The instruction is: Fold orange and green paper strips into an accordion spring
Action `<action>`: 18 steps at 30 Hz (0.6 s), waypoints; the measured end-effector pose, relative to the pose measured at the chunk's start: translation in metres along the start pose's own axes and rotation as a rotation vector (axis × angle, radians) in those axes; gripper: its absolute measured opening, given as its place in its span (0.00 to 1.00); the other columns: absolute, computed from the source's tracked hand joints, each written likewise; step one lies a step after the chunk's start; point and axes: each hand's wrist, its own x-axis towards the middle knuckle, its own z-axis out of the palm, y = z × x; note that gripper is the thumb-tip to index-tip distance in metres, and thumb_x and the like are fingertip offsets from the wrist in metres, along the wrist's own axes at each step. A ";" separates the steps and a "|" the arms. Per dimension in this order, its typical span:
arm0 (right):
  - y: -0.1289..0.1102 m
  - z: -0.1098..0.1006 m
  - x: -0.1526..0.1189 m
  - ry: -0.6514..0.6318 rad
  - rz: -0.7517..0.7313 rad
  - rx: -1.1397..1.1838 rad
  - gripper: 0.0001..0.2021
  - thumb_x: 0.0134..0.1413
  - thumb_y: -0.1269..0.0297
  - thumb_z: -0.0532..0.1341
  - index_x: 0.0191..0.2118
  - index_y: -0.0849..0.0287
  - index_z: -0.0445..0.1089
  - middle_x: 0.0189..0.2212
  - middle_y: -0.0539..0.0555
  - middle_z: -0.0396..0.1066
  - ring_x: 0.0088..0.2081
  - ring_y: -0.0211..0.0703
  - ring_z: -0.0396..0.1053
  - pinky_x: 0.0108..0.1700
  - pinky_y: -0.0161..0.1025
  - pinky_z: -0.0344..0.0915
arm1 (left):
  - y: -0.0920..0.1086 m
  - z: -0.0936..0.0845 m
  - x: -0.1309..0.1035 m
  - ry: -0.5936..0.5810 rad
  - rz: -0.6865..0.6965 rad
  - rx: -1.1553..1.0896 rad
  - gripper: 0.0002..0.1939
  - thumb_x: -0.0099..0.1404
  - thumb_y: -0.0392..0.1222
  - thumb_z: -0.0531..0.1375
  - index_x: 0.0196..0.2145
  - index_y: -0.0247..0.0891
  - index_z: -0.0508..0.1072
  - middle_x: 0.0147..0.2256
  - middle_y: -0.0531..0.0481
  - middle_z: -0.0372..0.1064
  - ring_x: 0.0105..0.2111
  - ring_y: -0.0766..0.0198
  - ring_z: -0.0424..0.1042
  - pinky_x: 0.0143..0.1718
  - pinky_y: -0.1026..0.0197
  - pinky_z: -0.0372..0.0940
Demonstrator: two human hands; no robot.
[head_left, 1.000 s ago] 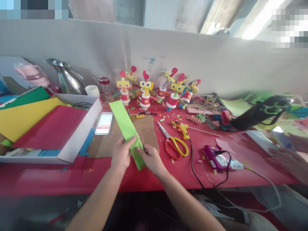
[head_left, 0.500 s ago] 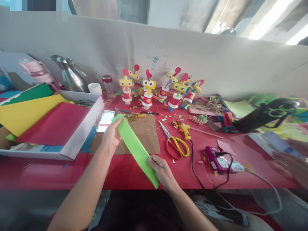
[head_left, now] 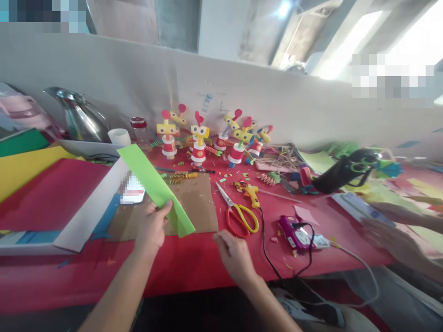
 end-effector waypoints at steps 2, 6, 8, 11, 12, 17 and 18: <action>0.025 -0.021 0.012 0.100 0.064 -0.220 0.13 0.61 0.63 0.49 0.38 0.58 0.70 0.31 0.56 0.71 0.32 0.45 0.69 0.36 0.39 0.63 | 0.007 -0.004 0.022 0.010 0.028 0.074 0.22 0.40 0.45 0.72 0.35 0.38 0.75 0.31 0.49 0.76 0.31 0.59 0.74 0.31 0.60 0.65; 0.064 -0.048 0.042 0.034 0.094 -0.496 0.22 0.50 0.67 0.58 0.53 0.62 0.65 0.45 0.63 0.69 0.47 0.54 0.67 0.51 0.48 0.61 | 0.016 -0.005 0.063 0.001 0.063 0.127 0.22 0.41 0.45 0.69 0.36 0.39 0.72 0.31 0.50 0.74 0.29 0.62 0.72 0.30 0.62 0.63; 0.072 -0.054 0.054 -0.062 0.129 -0.445 0.25 0.50 0.70 0.56 0.56 0.63 0.63 0.45 0.63 0.69 0.46 0.51 0.68 0.49 0.46 0.63 | 0.019 -0.006 0.081 0.040 0.149 0.095 0.22 0.42 0.44 0.69 0.36 0.39 0.71 0.31 0.51 0.73 0.29 0.63 0.72 0.30 0.63 0.63; 0.073 -0.060 0.063 -0.126 0.209 -0.272 0.26 0.43 0.71 0.59 0.53 0.61 0.65 0.36 0.57 0.72 0.39 0.49 0.70 0.42 0.43 0.65 | 0.020 -0.012 0.101 0.008 0.227 0.057 0.22 0.45 0.44 0.69 0.38 0.41 0.69 0.30 0.53 0.73 0.27 0.64 0.72 0.30 0.63 0.63; 0.071 -0.061 0.064 -0.109 0.260 -0.180 0.26 0.40 0.71 0.60 0.51 0.60 0.67 0.31 0.54 0.71 0.35 0.48 0.70 0.39 0.43 0.65 | 0.019 -0.015 0.106 -0.005 0.237 0.043 0.22 0.46 0.44 0.69 0.39 0.41 0.69 0.30 0.54 0.72 0.27 0.65 0.72 0.30 0.64 0.63; 0.042 -0.042 0.057 -0.021 0.274 0.560 0.37 0.33 0.66 0.70 0.55 0.51 0.62 0.33 0.52 0.68 0.32 0.43 0.67 0.32 0.39 0.65 | 0.014 -0.026 0.113 -0.019 0.245 -0.031 0.30 0.48 0.43 0.69 0.49 0.46 0.66 0.33 0.52 0.75 0.28 0.63 0.74 0.30 0.63 0.66; 0.032 -0.034 0.056 -0.063 0.264 0.686 0.40 0.32 0.66 0.72 0.57 0.50 0.61 0.34 0.51 0.67 0.32 0.41 0.66 0.32 0.37 0.64 | 0.014 -0.027 0.112 -0.009 0.267 -0.026 0.32 0.49 0.43 0.69 0.52 0.47 0.65 0.33 0.52 0.75 0.28 0.63 0.74 0.31 0.62 0.67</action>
